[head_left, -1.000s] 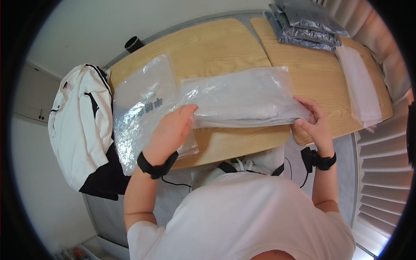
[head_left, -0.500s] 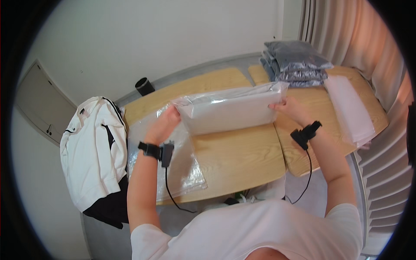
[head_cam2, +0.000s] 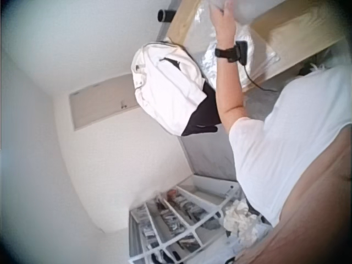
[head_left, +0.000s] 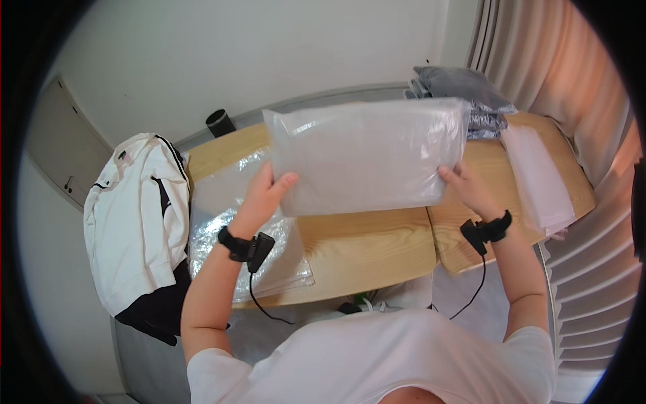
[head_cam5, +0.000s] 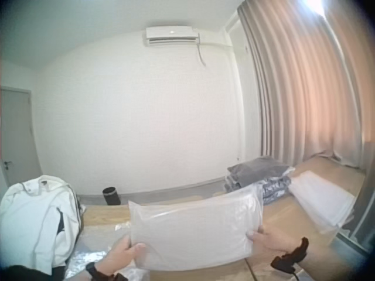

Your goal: Fold the pants and put them into the plastic bag.

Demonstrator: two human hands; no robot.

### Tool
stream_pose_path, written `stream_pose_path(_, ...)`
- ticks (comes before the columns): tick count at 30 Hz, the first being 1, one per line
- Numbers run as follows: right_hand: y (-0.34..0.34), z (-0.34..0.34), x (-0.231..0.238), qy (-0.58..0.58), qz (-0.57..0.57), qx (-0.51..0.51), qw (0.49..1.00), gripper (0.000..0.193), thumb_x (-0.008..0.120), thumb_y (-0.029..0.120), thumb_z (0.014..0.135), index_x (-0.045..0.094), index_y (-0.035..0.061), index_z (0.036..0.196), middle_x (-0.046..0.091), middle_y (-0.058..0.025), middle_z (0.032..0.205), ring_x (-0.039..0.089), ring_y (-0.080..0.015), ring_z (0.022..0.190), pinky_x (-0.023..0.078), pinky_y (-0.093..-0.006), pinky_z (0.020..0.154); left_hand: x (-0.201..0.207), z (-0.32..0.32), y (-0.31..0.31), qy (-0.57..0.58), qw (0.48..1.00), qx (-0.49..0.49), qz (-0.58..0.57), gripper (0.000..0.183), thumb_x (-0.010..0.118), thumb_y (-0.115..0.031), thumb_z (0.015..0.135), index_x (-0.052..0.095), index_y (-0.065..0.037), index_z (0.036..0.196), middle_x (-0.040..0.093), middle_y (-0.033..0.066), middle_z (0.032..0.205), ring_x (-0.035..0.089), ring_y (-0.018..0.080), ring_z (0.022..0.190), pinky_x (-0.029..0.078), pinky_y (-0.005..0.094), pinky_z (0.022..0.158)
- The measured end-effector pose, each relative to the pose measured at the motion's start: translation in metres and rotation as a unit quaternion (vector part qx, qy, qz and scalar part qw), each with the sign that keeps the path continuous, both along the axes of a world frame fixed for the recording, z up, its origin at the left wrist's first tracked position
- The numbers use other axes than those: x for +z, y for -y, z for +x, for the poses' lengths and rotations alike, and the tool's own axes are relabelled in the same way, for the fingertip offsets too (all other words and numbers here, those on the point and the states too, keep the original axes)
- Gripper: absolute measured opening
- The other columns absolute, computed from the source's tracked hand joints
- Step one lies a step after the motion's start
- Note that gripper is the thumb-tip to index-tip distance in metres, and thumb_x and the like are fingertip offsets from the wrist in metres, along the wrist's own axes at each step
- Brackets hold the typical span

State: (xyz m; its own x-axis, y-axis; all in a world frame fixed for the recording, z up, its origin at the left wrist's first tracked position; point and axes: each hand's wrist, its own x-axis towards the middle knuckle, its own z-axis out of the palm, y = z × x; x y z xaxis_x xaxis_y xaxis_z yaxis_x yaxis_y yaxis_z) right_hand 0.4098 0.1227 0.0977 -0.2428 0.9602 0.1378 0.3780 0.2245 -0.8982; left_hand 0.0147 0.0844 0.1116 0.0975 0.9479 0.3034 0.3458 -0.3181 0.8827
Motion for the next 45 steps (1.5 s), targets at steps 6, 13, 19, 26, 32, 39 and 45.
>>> stream_pose_path(6,0.045,-0.007,0.011,-0.114,-0.154,-0.020,0.981,0.041,0.044,0.025,0.098,0.043,-0.0030,0.127,0.058,-0.0080,0.111,0.057,-0.0139,0.093,0.047,-0.0284,0.082,0.019,0.016,0.034,-0.026,0.979,0.014,-0.204,0.037,0.054,-0.032,0.092,0.054,0.001,0.110,0.061,0.0046,0.096,0.053,0.0105,0.084,0.044,0.0258,0.072)
stream_pose_path(13,0.056,0.016,-0.058,0.034,-0.200,0.002,0.979,0.035,0.052,0.020,0.093,0.048,-0.0039,0.119,0.062,-0.0118,0.102,0.058,-0.0154,0.092,0.046,-0.0293,0.080,-0.042,0.020,0.054,-0.226,0.895,0.028,-0.383,0.051,0.061,-0.039,0.086,0.052,0.006,0.109,0.060,0.0175,0.088,0.059,0.0223,0.082,0.047,0.0331,0.069)
stream_pose_path(19,0.073,-0.020,-0.009,0.373,0.192,0.106,0.902,0.050,0.056,0.024,0.088,0.041,0.0077,0.132,0.044,-0.0167,0.133,0.044,-0.0316,0.121,0.035,-0.0446,0.098,-0.023,0.029,0.054,-0.410,0.905,-0.046,0.106,0.066,0.061,-0.040,0.084,0.039,-0.001,0.133,0.042,0.0238,0.132,0.043,0.0351,0.121,0.036,0.0434,0.099)
stream_pose_path(26,0.049,-0.038,-0.031,0.464,0.251,0.380,0.760,0.058,0.044,0.048,0.091,0.031,0.0237,0.142,0.023,-0.0099,0.149,0.023,-0.0279,0.137,0.016,-0.0543,0.108,-0.054,0.053,0.019,-0.513,0.787,-0.278,0.200,0.060,0.045,-0.052,0.088,0.038,-0.019,0.138,0.027,0.0126,0.147,0.024,0.0319,0.135,0.019,0.0546,0.107)
stream_pose_path(32,0.038,-0.037,-0.037,0.450,0.152,0.419,0.774,0.059,0.040,0.053,0.091,0.031,0.0250,0.142,0.020,-0.0066,0.151,0.017,-0.0258,0.139,0.012,-0.0526,0.110,-0.066,0.057,0.019,-0.505,0.793,-0.285,0.185,0.058,0.042,-0.054,0.088,0.043,-0.021,0.136,0.032,0.0092,0.145,0.028,0.0294,0.133,0.022,0.0544,0.105)
stream_pose_path(39,0.031,-0.037,-0.042,0.443,0.098,0.419,0.787,0.059,0.040,0.057,0.089,0.035,0.0289,0.140,0.021,-0.0030,0.151,0.016,-0.0209,0.139,0.010,-0.0513,0.110,-0.062,0.066,0.012,-0.500,0.806,-0.297,0.110,0.061,0.048,-0.055,0.083,0.042,-0.023,0.136,0.032,0.0081,0.145,0.028,0.0287,0.133,0.022,0.0551,0.104)
stream_pose_path(45,0.030,-0.035,-0.050,0.419,0.131,0.409,0.800,0.058,0.041,0.057,0.088,0.038,0.0293,0.139,0.023,-0.0014,0.150,0.018,-0.0199,0.139,0.011,-0.0514,0.110,-0.067,0.069,0.010,-0.504,0.803,-0.304,0.093,0.062,0.047,-0.056,0.083,0.042,-0.024,0.136,0.033,0.0079,0.144,0.027,0.0288,0.134,0.023,0.0559,0.103)
